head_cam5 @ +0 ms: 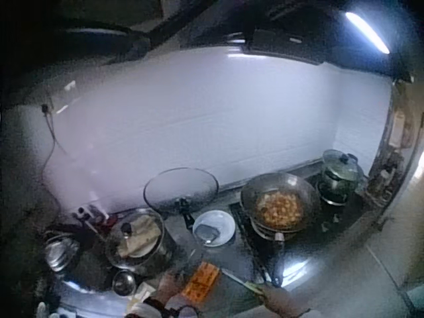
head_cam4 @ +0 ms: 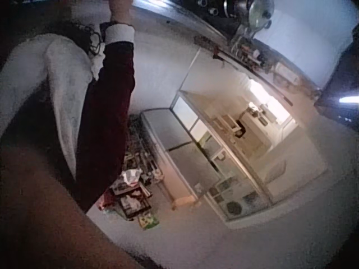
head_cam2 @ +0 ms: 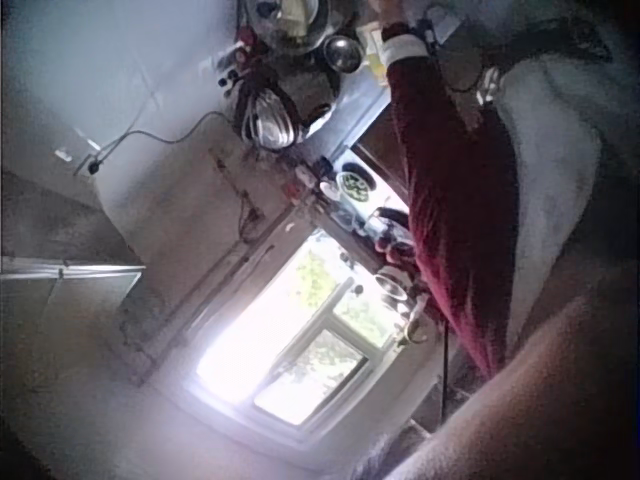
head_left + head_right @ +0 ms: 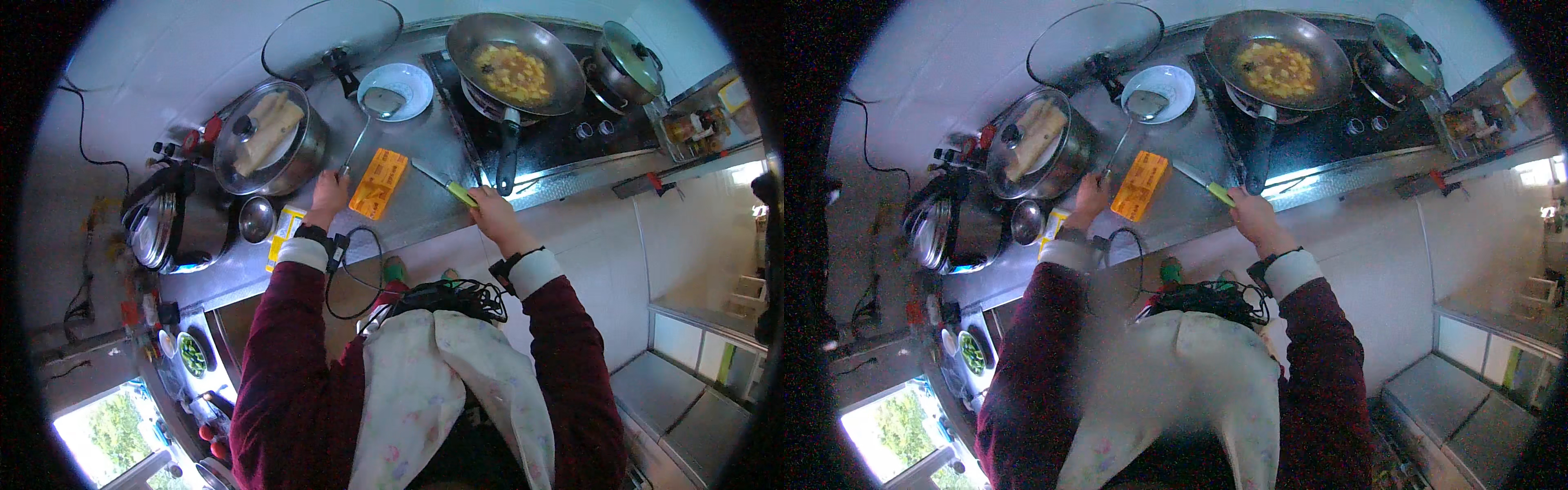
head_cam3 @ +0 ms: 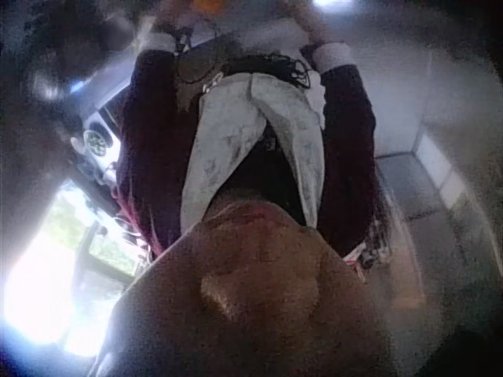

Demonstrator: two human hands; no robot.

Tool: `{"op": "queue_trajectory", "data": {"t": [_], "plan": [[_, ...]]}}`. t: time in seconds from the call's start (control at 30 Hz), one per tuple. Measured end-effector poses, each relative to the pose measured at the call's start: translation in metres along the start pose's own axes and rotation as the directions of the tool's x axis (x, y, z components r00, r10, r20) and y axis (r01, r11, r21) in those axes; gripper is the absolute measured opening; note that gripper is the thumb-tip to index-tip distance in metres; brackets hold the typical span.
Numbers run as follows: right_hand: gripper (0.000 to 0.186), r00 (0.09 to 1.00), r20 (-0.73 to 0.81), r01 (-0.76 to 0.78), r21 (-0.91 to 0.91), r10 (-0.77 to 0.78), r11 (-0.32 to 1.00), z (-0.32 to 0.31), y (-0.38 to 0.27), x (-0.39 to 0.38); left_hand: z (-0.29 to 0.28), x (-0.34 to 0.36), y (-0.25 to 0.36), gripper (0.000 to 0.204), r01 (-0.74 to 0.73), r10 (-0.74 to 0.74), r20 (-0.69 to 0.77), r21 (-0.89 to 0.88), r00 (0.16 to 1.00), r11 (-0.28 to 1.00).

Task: The person tears green leafy vegetables by hand into a white bowl, then retrieves a yellow seasoning packet from the refrigerator and adds its contents to a pan on the stove. They stir the pan contents with a spatula and cover the pan with a lid.

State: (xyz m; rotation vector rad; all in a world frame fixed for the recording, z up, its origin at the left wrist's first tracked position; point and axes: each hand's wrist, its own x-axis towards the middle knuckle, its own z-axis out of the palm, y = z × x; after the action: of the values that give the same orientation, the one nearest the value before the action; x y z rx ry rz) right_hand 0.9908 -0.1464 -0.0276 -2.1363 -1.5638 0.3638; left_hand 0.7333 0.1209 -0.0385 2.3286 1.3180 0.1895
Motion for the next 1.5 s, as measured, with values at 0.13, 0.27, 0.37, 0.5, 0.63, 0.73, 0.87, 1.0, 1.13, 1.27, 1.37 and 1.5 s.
{"op": "queue_trajectory", "data": {"t": [0.13, 0.27, 0.37, 0.5, 0.63, 0.73, 0.87, 1.0, 1.13, 1.27, 1.37, 1.5], "plan": [[0.034, 0.982, 0.023, -0.187, -0.007, 0.187, 0.982, 0.008, -0.008, -0.002, -0.01, -0.017, 0.0, 0.028, -0.033, 0.018, -0.077, -0.191, 0.997, 0.981], [0.036, 0.974, -0.126, -0.157, 0.212, 0.187, 0.964, -0.001, -0.02, -0.018, -0.031, -0.068, 0.014, 0.024, -0.043, 0.02, -0.067, -0.362, 0.998, 0.931], [0.033, 0.945, -0.111, -0.245, 0.38, 0.307, 0.892, -0.01, -0.036, -0.026, -0.044, -0.116, 0.035, 0.026, -0.014, -0.019, -0.089, -0.355, 0.996, 0.935], [0.028, 0.957, -0.149, -0.141, 0.507, 0.248, 0.85, -0.026, -0.068, -0.022, -0.054, -0.147, 0.055, 0.03, 0.0, -0.052, -0.168, -0.295, 0.984, 0.955], [0.024, 0.963, -0.245, 0.04, 0.535, 0.11, 0.844, -0.043, -0.105, -0.009, -0.054, -0.155, 0.058, 0.031, 0.055, -0.099, -0.107, -0.352, 0.989, 0.934], [0.023, 0.964, -0.263, 0.127, 0.551, 0.027, 0.825, -0.049, -0.122, -0.002, -0.053, -0.156, 0.054, 0.031, 0.009, -0.052, -0.1, -0.387, 0.994, 0.922], [0.023, 0.958, -0.287, 0.138, 0.506, 0.015, 0.852, -0.044, -0.128, 0.007, -0.053, -0.157, 0.049, 0.031, -0.045, -0.007, -0.11, -0.471, 0.994, 0.881], [0.023, 0.943, -0.328, 0.109, 0.458, 0.053, 0.882, -0.039, -0.128, 0.017, -0.056, -0.16, 0.046, 0.03, -0.056, 0.024, -0.071, -0.483, 0.997, 0.874], [0.023, 0.931, -0.347, 0.079, 0.493, 0.112, 0.867, -0.042, -0.129, 0.025, -0.057, -0.161, 0.041, 0.031, -0.077, 0.02, -0.138, -0.428, 0.99, 0.901], [0.023, 0.934, -0.325, 0.042, 0.517, 0.151, 0.855, -0.045, -0.136, 0.03, -0.057, -0.157, 0.037, 0.031, -0.157, 0.081, -0.199, -0.405, 0.977, 0.901], [0.023, 0.924, -0.341, 0.028, 0.508, 0.171, 0.861, -0.048, -0.142, 0.033, -0.058, -0.153, 0.038, 0.031, -0.206, 0.105, -0.258, -0.403, 0.96, 0.892], [0.024, 0.926, -0.31, -0.026, 0.514, 0.214, 0.857, -0.054, -0.152, 0.032, -0.068, -0.151, 0.045, 0.031, -0.177, 0.113, -0.21, -0.319, 0.971, 0.931]]}}
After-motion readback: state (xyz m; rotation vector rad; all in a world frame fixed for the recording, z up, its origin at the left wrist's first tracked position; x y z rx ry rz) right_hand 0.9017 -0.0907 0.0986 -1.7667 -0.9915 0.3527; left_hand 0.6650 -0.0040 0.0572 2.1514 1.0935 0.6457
